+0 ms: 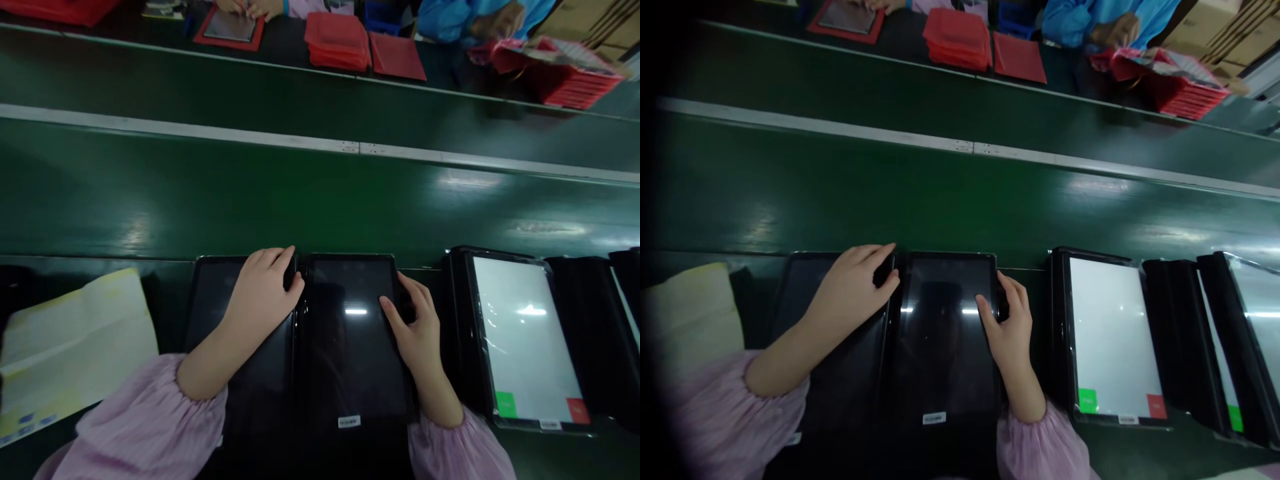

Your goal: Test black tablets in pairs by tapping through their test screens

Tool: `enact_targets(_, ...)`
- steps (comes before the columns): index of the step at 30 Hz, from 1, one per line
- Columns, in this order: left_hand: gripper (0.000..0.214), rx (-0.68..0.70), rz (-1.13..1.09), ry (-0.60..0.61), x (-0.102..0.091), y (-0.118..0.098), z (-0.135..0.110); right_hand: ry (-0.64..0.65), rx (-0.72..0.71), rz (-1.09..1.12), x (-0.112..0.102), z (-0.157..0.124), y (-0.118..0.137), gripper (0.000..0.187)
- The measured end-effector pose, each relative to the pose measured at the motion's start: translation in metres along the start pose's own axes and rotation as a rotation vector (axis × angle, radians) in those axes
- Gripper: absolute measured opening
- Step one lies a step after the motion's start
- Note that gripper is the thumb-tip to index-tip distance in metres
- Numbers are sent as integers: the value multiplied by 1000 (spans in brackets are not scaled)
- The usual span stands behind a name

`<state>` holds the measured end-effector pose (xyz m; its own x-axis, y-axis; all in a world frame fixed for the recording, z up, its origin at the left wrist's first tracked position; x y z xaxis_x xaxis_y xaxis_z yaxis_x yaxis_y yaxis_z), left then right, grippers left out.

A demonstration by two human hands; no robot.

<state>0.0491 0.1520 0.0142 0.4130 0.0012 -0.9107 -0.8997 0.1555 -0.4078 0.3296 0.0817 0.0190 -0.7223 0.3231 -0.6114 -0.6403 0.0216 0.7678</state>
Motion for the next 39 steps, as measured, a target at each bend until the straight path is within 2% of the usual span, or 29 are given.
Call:
enact_targets(4,64,-50,-170,69,-4,3,-1,15,-18,-10,2,4,1,46)
enact_targets(7,64,-123,-319,32,-26,14,-7,41,-5,18,1,8,0,49)
enact_targets(10,60,-233,-364,-86,-56,45,-32,87,86,130,-1,2,-8,53)
enact_targets(12,58,-376,-386,-142,-64,78,-63,106,199,268,-4,-12,-17,56)
enact_targets(14,57,-599,-481,-176,-57,117,-104,118,344,413,-5,-30,-28,58)
enact_targets(16,58,-770,-720,-161,-35,142,-142,121,474,508,-4,-46,-37,61)
enact_targets(18,57,-846,-955,-163,-14,148,-164,121,554,551,-2,-56,-42,64)
enact_targets(20,57,-884,-1108,-205,-2,143,-174,120,580,577,1,-57,-43,66)
enact_targets(24,57,-935,-1164,-233,6,128,-172,167,523,601,10,-45,-42,64)
enact_targets(29,59,-883,-1132,-239,5,122,-156,206,388,563,10,-22,-40,65)
enact_targets(33,64,-778,-1145,-199,8,121,-136,205,359,501,10,-4,-38,67)
enact_targets(36,75,-715,-1145,-170,14,127,-130,143,346,435,4,2,-32,63)
enact_targets(39,87,-595,-964,-113,18,131,-126,84,232,301,-12,1,-17,54)
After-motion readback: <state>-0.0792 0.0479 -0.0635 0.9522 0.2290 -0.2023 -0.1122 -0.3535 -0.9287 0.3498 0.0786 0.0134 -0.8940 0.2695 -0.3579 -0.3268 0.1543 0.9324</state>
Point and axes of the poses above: each hand's wrist, its own z-axis towards the middle knuckle, its own x-axis out of the palm, y = z × x, the point moved 9 cm from there along z, towards the middle knuckle, and after that the axes turned 4 degrees about z, right-handed, at the moved point
